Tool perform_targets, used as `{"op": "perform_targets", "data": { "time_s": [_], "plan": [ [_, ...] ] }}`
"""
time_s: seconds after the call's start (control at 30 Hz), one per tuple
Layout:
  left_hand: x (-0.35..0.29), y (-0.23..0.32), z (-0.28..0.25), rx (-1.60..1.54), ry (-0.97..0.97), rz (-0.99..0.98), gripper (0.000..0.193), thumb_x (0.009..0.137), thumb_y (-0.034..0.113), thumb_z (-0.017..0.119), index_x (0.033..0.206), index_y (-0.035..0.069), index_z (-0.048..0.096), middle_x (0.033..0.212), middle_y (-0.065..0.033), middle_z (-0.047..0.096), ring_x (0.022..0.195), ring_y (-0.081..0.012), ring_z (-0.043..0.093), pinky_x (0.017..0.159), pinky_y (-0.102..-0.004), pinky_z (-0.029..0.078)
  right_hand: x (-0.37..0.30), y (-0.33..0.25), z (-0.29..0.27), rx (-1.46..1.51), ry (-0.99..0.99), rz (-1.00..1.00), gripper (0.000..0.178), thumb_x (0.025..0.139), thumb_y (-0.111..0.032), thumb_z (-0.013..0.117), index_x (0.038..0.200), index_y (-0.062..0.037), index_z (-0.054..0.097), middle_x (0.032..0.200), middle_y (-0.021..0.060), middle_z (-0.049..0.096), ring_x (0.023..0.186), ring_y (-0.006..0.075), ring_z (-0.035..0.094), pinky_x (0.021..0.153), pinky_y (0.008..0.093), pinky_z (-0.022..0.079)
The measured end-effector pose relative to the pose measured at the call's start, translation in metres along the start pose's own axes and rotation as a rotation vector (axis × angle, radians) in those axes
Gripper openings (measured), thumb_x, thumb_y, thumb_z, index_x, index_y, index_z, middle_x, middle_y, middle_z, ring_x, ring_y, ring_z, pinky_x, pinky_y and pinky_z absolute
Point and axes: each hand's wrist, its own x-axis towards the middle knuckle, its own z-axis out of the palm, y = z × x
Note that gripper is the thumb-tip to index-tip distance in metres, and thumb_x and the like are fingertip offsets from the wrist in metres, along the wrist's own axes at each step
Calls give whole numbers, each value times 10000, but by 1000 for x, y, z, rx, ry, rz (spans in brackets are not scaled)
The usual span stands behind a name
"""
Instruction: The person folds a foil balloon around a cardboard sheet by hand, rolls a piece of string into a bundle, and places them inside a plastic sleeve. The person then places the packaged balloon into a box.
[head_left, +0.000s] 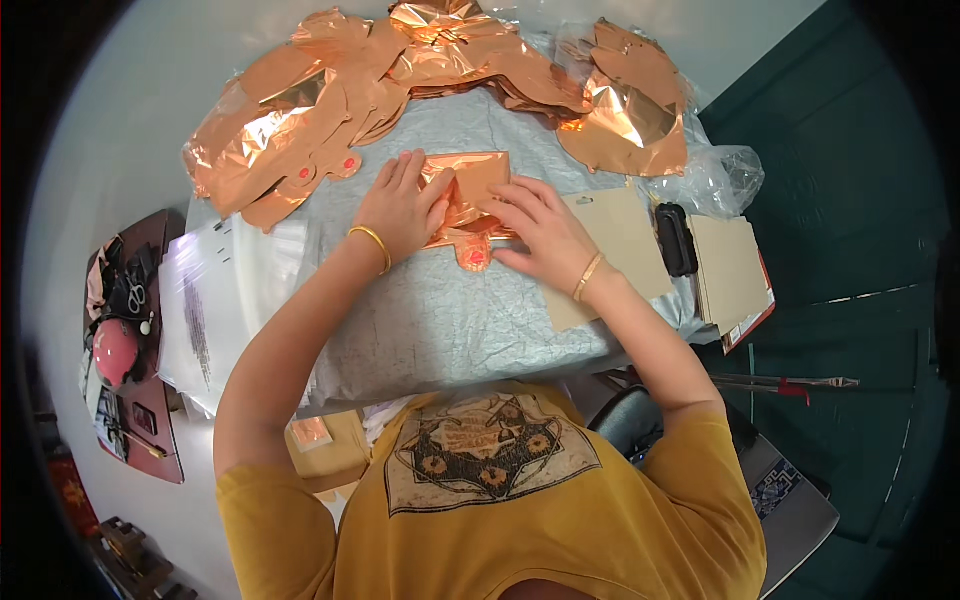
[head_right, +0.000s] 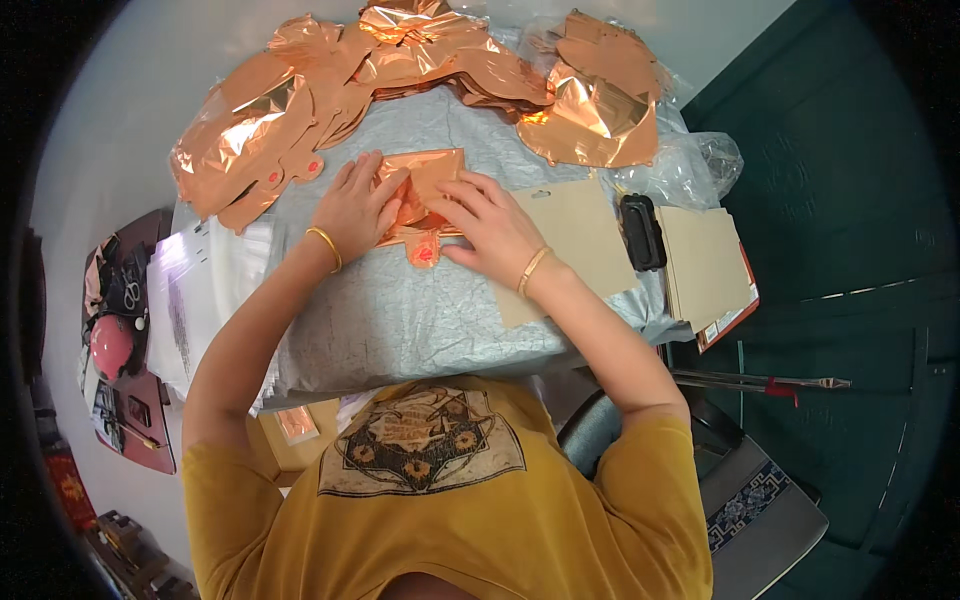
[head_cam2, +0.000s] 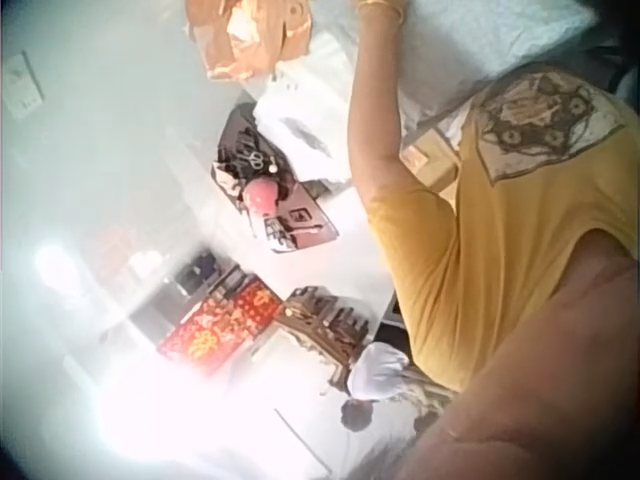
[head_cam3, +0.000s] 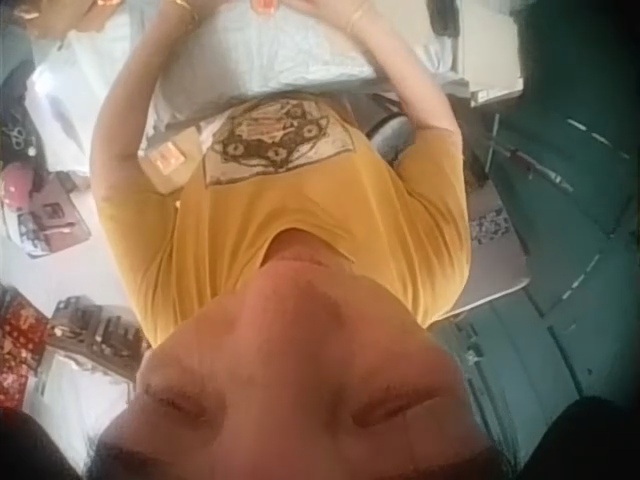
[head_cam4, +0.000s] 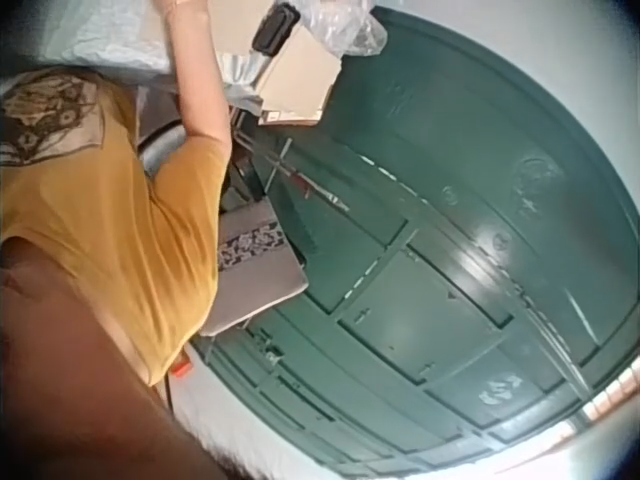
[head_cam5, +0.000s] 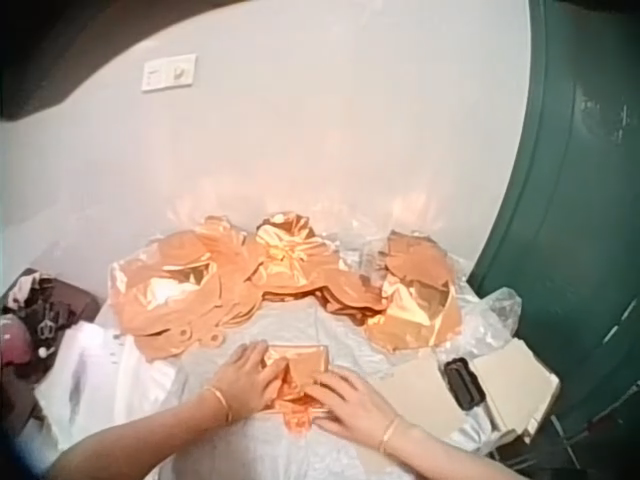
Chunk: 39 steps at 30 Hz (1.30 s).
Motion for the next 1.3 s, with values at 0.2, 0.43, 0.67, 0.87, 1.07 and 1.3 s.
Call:
{"op": "perform_targets", "data": {
  "time_s": [0.2, 0.43, 0.67, 0.87, 1.07, 1.3],
  "plan": [
    [-2, 0, 3, -56, 27, -22, 384, 955, 307, 541, 1294, 128, 548, 1354, -275, 487, 1269, -437, 496, 1085, -485, 371, 8, 14, 18, 21, -39, -128, 303, 734, -145, 776, 1018, -95, 682, 1179, 42, 620, 1191, 292, 517, 1016, 407, 456],
    [-5, -6, 7, -137, -2, -71, 314, 984, 343, 506, 1187, 109, 560, 1396, -278, 449, 1316, -446, 443, 1104, -507, 342, 12, 12, 28, 202, -17, 22, 154, 784, -160, 768, 812, -44, 670, 1090, 36, 643, 1086, 274, 523, 938, 380, 460],
    [-5, -8, 2, -270, -121, -107, 545, 979, 559, 441, 1186, 62, 523, 1444, -306, 389, 1393, -463, 338, 1144, -552, 242, 16, 11, 35, 313, -67, 356, 235, 793, -219, 776, 735, -42, 633, 1107, 23, 636, 1096, 274, 469, 972, 374, 416],
    [-7, -7, 3, -288, -171, -137, 636, 950, 616, 461, 1226, 45, 511, 1493, -315, 336, 1436, -460, 268, 1167, -566, 173, 19, 7, 35, 303, -88, 412, 238, 791, -230, 779, 749, -51, 628, 1105, 20, 636, 1086, 277, 471, 966, 378, 418],
    [-8, -4, 8, -210, -177, -140, 679, 923, 629, 495, 1255, 37, 507, 1515, -316, 309, 1446, -457, 251, 1169, -588, 140, 16, -1, 35, 221, -27, 348, 211, 787, -220, 772, 889, -81, 650, 1057, 42, 624, 1048, 291, 502, 925, 388, 435],
    [-9, -5, 9, -162, -170, -120, 659, 931, 599, 500, 1273, 34, 506, 1524, -316, 294, 1452, -449, 244, 1172, -587, 136, 10, -16, 30, -68, 108, -123, 284, 802, -171, 750, 1062, -85, 675, 1021, 31, 612, 966, 247, 564, 842, 368, 479]
  ]
}}
